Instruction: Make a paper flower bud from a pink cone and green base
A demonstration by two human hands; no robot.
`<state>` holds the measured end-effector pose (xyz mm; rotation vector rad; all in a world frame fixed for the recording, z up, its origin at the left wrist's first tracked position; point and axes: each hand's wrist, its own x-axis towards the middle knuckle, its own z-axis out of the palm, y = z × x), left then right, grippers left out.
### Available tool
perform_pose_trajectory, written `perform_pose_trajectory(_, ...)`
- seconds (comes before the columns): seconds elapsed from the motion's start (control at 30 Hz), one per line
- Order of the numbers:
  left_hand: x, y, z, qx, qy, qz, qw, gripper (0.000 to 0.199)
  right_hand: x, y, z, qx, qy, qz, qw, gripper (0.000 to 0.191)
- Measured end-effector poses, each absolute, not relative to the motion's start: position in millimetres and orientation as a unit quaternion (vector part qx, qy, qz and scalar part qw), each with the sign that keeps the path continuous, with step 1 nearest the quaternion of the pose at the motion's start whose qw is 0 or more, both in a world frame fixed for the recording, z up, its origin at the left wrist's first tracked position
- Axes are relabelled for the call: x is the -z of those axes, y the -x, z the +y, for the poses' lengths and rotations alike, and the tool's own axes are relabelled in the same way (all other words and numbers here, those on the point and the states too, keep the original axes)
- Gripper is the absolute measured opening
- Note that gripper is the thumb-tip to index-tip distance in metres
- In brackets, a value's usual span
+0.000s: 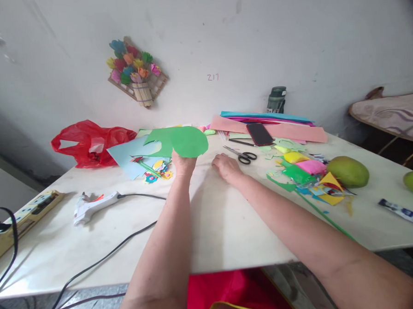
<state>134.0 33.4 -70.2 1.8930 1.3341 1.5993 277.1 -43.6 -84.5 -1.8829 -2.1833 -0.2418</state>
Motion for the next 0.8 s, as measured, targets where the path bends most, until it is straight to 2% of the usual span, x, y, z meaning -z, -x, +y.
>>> perform_pose_trajectory(0.17,68.9,-136.6,29.7,-0.555,-0.674,0.456,0.17,0.029,78.5,-276.8,-42.9,0.043,0.577,-0.806,0.123,0.024)
perform_pose_trajectory(0.37,69.3,-137.2,29.8,-0.561,-0.674,0.452,0.166,0.026,73.6,-280.9,-37.2,0.053,0.538,-0.836,0.094,0.022)
perform_pose_trajectory(0.63,69.4,-135.6,29.0,-0.545,-0.687,0.45,0.168,0.027,78.9,-270.4,-40.0,0.115,0.574,-0.809,0.054,0.033)
perform_pose_trajectory(0.8,71.9,-134.2,34.9,-0.546,-0.692,0.448,0.148,0.027,78.8,-275.4,-37.0,0.095,0.612,-0.78,0.087,0.029)
